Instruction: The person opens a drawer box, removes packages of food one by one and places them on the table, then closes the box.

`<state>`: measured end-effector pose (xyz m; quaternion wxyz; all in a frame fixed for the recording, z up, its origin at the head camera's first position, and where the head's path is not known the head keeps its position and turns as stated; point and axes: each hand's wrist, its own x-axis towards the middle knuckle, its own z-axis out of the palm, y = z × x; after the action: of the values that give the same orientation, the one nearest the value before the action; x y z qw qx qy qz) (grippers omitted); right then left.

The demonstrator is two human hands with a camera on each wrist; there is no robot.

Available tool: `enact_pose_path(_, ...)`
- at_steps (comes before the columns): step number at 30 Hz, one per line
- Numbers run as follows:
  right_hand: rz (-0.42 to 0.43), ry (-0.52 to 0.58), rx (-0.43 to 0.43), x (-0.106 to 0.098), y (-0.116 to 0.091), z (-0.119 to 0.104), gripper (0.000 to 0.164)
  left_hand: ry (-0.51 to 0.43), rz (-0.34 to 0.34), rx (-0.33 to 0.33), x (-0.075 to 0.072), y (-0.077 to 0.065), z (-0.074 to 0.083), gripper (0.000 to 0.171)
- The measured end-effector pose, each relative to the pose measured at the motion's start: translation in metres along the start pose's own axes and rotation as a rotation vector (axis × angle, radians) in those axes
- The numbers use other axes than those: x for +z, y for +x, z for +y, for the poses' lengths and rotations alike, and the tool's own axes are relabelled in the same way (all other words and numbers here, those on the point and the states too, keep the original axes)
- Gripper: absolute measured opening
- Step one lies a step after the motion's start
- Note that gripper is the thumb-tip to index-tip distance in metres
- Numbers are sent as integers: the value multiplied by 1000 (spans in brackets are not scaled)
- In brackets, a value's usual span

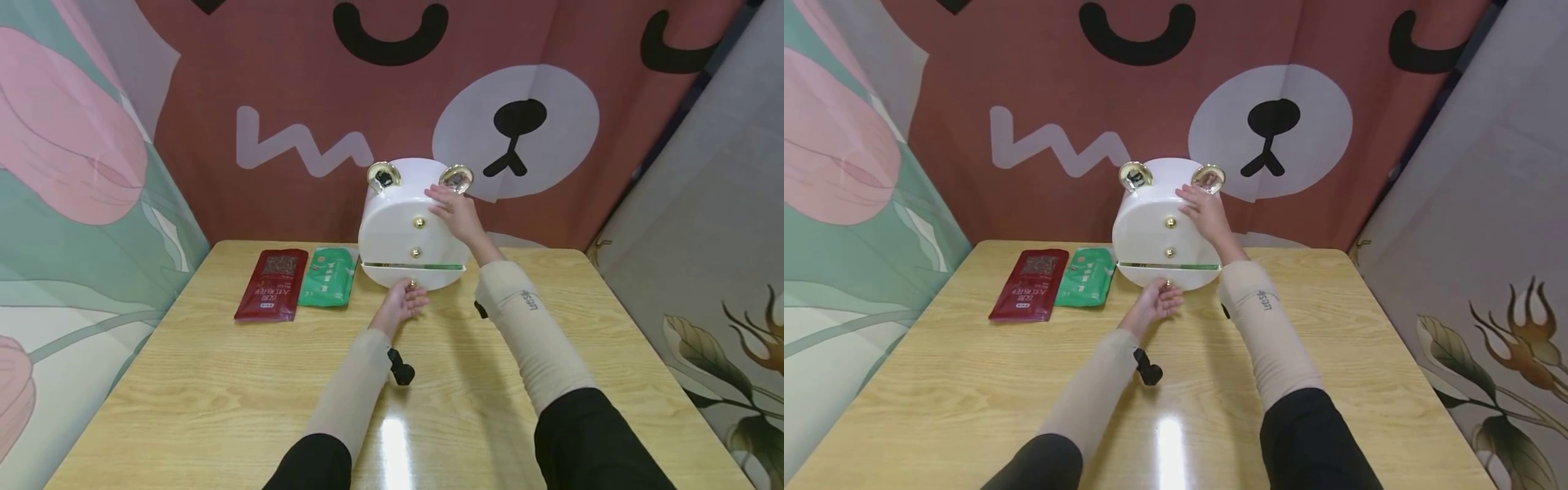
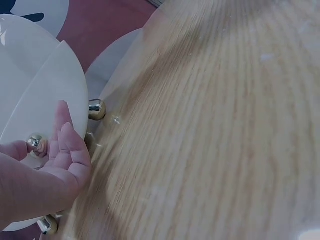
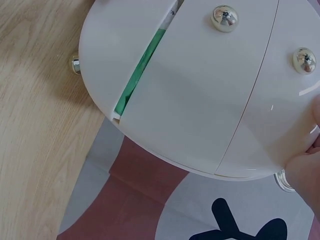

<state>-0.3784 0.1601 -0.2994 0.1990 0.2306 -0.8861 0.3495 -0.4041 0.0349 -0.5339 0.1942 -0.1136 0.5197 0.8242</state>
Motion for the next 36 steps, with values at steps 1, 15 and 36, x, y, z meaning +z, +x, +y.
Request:
enact_pose_path(1, -1, -3, -3, 0, 0, 0, 35, 11, 27, -10, 5, -12, 4, 38)
enact_pose_path(15, 8, -14, -45, -1, 1, 2, 35, 34, -33, -15, 24, -108, 35, 25)
enact_pose_path(36, 1, 1, -24, 0, 0, 2, 36, -19, -20, -17, 17, -110, 19, 24)
